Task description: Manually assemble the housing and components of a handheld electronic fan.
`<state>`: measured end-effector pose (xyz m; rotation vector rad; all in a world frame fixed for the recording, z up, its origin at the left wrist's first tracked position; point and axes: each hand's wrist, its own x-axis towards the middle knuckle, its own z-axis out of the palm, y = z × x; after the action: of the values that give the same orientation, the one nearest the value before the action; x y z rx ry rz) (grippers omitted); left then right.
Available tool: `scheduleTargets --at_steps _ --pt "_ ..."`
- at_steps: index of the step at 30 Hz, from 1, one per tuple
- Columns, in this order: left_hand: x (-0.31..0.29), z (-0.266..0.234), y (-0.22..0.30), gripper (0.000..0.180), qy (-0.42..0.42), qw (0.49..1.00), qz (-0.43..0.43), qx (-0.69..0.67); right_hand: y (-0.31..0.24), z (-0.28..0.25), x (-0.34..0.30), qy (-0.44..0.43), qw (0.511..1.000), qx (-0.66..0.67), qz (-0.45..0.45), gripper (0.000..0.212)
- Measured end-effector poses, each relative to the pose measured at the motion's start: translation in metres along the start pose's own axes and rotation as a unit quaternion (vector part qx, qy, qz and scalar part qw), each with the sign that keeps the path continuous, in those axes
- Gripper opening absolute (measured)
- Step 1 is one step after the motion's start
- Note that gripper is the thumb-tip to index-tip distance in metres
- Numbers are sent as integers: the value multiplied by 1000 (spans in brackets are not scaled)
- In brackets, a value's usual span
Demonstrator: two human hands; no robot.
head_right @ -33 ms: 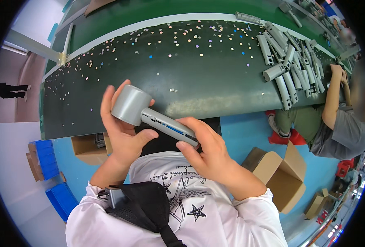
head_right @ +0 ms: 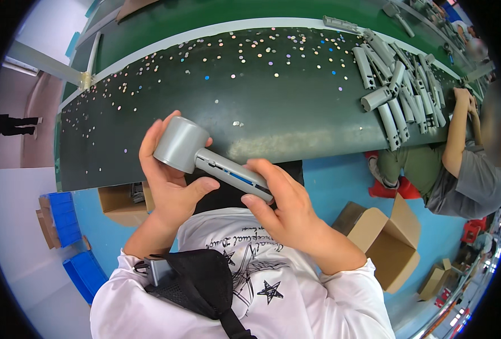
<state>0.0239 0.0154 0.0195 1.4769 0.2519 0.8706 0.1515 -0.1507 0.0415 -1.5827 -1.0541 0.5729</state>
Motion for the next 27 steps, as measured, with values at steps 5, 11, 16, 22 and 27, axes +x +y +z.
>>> scheduleTargets --at_steps 5,11,16,22,27 --pt "1 4 -6 93 -14 997 59 43 4 -1 0 4 991 -104 -89 40" --pt "-4 5 -14 89 -5 989 127 81 8 8 -5 58 986 -104 -120 38" --pt "-1 4 -10 91 -31 991 88 95 11 1 -6 6 998 61 29 33" --pt "32 -10 7 86 -66 997 4 37 22 -15 20 -103 853 438 265 49" --pt "62 -18 17 90 -108 981 -71 146 14 -9 36 -112 806 517 265 44"
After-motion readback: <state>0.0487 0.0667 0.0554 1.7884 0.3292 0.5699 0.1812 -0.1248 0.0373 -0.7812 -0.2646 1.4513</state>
